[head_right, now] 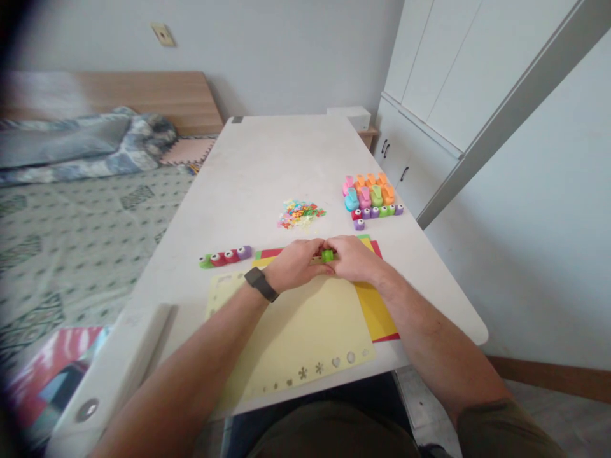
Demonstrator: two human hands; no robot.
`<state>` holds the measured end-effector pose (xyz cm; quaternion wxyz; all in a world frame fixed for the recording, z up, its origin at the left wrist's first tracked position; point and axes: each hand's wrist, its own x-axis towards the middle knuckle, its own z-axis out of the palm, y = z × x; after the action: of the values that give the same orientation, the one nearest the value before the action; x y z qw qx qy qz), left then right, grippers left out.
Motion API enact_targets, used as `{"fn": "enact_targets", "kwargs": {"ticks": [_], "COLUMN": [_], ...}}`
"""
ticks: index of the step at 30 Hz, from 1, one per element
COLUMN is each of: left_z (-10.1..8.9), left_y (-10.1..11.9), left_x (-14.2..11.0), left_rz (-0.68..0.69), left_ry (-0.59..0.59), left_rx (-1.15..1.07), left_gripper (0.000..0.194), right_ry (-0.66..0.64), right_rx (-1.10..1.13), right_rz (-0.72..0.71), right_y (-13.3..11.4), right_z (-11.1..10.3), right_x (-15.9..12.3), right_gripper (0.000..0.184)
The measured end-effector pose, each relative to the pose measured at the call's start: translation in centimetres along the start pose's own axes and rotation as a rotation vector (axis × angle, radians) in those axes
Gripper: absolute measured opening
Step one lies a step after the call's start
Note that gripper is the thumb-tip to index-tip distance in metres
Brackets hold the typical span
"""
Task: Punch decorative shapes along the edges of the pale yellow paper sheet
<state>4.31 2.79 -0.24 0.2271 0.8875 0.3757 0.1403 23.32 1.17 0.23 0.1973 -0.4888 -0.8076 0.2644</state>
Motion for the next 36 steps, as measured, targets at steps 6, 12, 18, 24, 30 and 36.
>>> {"fn": "enact_targets", "kwargs": {"ticks": [6,12,18,24,30,36], "left_z": [0.01,0.04,-0.09,-0.04,0.02,0.20], "left_y": [0.11,0.24,0.32,0.40,0.08,0.14], "left_x": [-0.10,-0.40,-0.42,-0.43,-0.51,-0.48], "left_rz": [0.026,0.023,0.006,0.009,0.013,0.039], "left_ry": [0.041,0.070,0.048,0.038,0.035,0.097], "left_rx": [-0.012,0.010,-0.003,0.026,-0.024,-0.042], "left_gripper": [0.047,0.047,0.048,0.045,0.042,0.043], "right_ry": [0.008,0.013,0.013,0.010,-0.001,0.033], "right_rx": [0.015,0.024,0.029,0.012,0.027,0.025], "right_rz": [0.013,0.012,0.018,-0.010,-0.017,-0.005], "right_y": [-0.37,-0.34,-0.41,-0.42,-0.28,-0.38], "right_z": [-0.46,-0.46,-0.43,-0.29,-0.23,-0.35], "right_x": [-0.21,-0.23,-0.30,-0.27,-0.28,-0.29], "right_gripper": [0.020,0.023,0.021,0.017,0.020,0.022]}}
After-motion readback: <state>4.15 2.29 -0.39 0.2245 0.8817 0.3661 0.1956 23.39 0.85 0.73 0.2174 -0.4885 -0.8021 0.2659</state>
